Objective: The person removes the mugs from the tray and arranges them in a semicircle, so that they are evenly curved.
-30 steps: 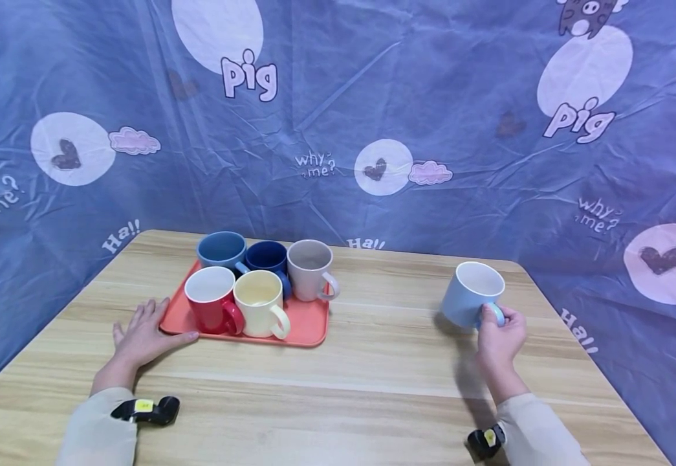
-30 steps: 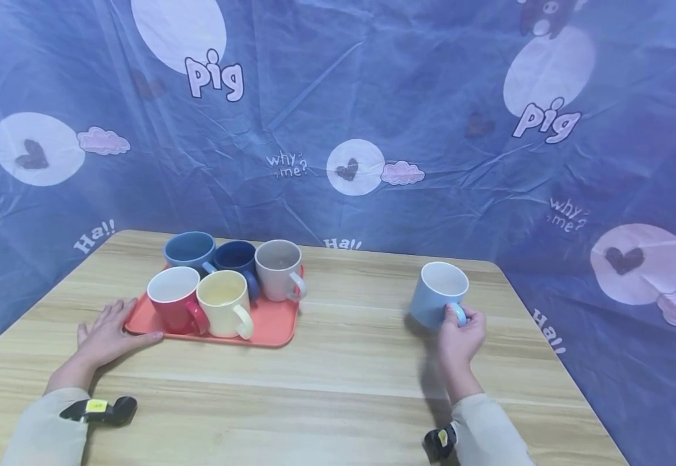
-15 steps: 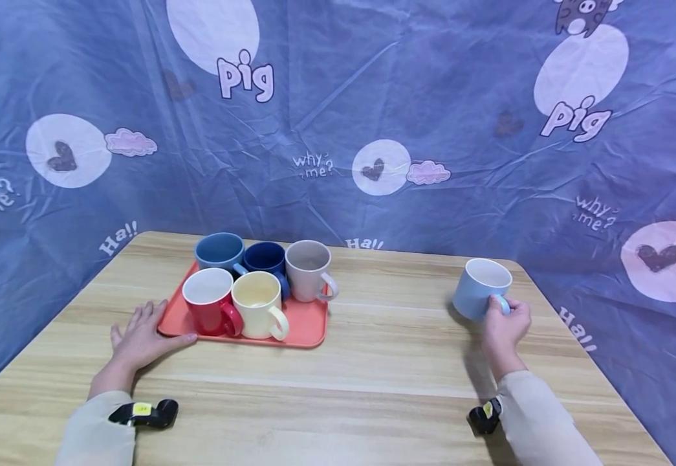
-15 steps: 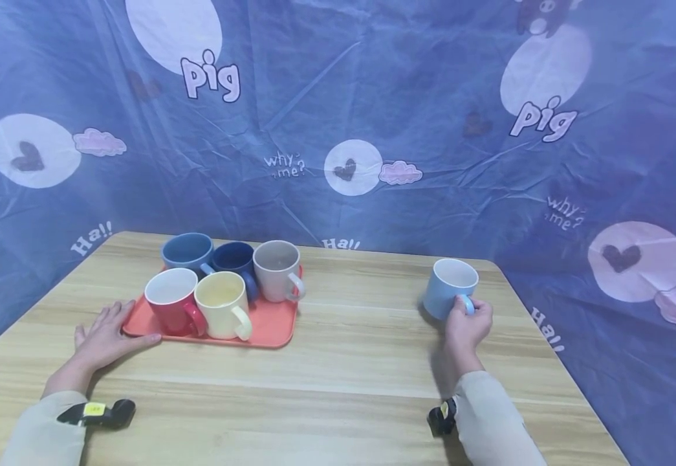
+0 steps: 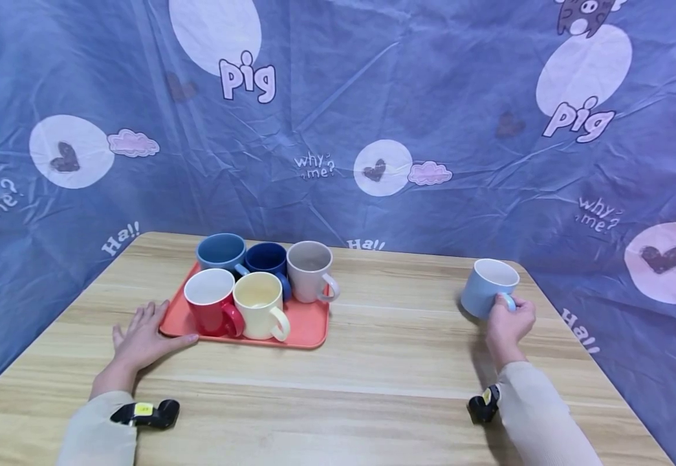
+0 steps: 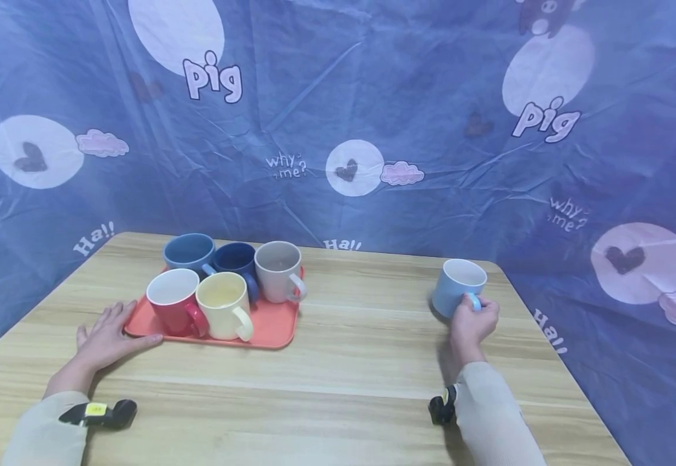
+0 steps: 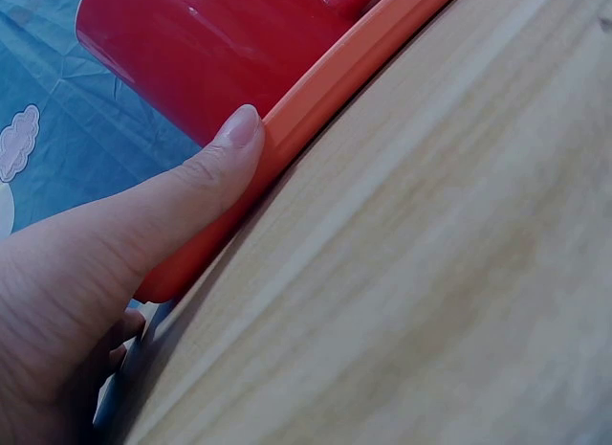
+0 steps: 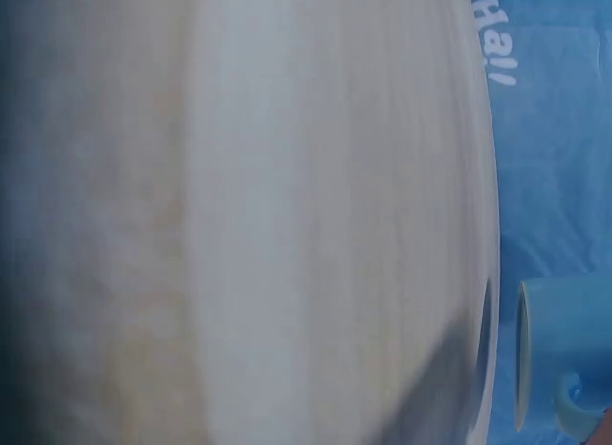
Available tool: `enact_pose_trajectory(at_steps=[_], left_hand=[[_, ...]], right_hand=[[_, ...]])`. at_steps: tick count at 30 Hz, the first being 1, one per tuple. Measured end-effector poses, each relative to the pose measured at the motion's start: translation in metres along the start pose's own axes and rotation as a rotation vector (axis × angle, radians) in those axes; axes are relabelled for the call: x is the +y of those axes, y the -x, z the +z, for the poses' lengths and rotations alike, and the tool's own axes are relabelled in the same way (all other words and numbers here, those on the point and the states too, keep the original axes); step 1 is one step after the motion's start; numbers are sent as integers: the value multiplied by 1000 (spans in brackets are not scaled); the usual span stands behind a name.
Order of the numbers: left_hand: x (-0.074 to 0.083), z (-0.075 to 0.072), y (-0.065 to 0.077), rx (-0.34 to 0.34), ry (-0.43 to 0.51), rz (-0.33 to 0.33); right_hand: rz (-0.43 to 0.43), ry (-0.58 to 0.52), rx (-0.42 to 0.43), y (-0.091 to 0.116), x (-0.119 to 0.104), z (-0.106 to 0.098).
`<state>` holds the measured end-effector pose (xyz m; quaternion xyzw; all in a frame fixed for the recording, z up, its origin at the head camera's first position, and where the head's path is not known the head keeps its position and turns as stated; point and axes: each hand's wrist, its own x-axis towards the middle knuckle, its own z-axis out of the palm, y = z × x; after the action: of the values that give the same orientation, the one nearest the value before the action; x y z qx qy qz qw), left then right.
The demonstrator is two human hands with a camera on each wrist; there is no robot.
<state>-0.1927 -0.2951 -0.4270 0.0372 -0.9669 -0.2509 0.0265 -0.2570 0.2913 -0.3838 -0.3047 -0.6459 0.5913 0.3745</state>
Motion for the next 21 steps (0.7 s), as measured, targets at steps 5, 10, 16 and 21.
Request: enact_pose_trajectory(at_steps=[5,10,16,21], left_hand=[[-1,1,0,-1,-2,-3],[-1,1,-1,-2,-1,-1],[0,1,0,0,0,4],[0,1,0,7,2,6]], right_hand=[[-16,13,9,-5,2,2],[-11,12,5,-6,3,4],[-2,6,2,-3,4,10],[2,21,-19,0,5,15]])
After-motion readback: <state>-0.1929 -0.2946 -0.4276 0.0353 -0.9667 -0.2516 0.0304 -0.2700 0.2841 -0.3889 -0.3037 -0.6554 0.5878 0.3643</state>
